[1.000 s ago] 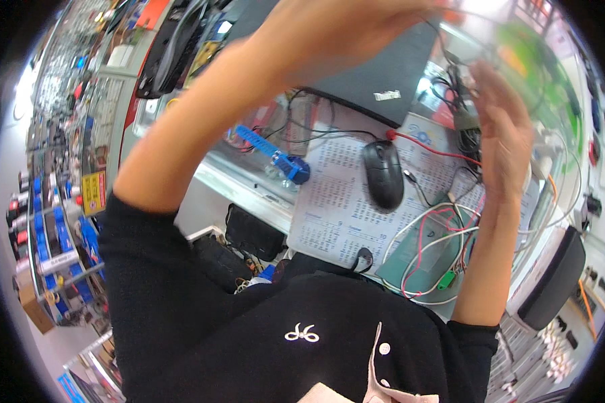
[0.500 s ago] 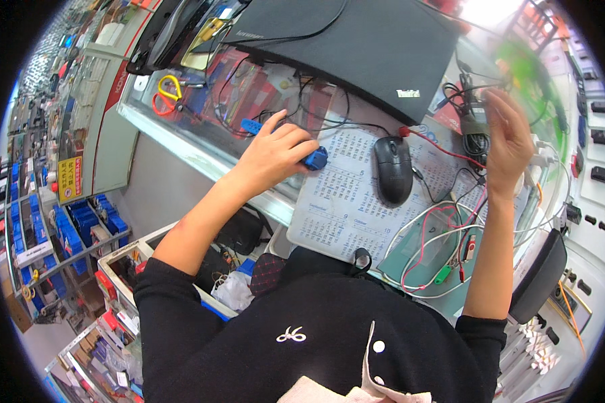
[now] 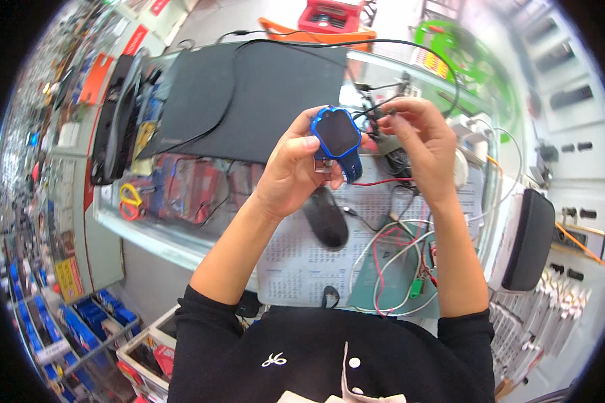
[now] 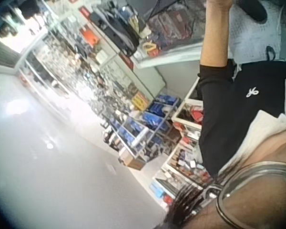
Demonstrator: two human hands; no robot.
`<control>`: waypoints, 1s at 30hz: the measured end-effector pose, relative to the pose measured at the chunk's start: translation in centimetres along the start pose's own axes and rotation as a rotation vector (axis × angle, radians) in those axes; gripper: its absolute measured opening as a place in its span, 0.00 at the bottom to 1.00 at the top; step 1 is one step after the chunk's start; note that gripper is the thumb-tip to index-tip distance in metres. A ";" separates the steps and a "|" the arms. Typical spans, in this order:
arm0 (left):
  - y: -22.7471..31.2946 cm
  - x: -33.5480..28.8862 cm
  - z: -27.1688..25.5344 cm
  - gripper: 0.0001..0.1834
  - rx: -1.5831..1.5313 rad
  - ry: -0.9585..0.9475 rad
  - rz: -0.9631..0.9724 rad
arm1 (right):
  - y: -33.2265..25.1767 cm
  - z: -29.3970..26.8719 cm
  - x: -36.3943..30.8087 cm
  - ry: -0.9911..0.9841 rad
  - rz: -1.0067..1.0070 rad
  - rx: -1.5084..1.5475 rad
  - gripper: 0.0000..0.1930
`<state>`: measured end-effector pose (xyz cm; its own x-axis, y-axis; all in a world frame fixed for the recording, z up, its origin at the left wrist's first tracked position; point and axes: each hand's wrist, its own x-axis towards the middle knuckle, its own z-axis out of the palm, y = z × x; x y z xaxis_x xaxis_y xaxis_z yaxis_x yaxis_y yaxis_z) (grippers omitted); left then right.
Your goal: The person handles red and black wires, connects a USB cable to a power strip, and attaches a blue smartwatch to a charging cable. They then move around the room, pick up a small plastic bag, and place it on the counter.
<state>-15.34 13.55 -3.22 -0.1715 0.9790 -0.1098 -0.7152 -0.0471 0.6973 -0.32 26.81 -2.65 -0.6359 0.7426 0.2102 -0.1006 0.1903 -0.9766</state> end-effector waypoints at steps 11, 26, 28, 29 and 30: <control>-3.5 4.3 1.5 0.28 0.070 0.024 0.043 | 1.3 -1.5 -0.7 0.033 0.012 0.143 0.09; -3.7 4.2 3.0 0.22 0.054 0.202 0.018 | 1.3 -1.1 -1.3 -0.002 0.025 0.095 0.13; -3.7 4.3 3.0 0.20 0.100 0.243 0.032 | 0.9 -0.8 -1.4 -0.009 -0.005 -0.075 0.15; -3.7 4.4 3.0 0.20 0.130 0.272 0.023 | 0.8 -0.7 -1.4 0.011 -0.007 -0.072 0.14; -3.7 4.4 2.9 0.19 0.115 0.240 0.049 | 0.6 -0.6 -1.5 0.026 -0.001 -0.077 0.14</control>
<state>-11.43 18.60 -4.24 -0.3697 0.9005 -0.2290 -0.6229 -0.0574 0.7802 1.00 26.18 -3.53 -0.6155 0.7587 0.2134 -0.0414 0.2393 -0.9701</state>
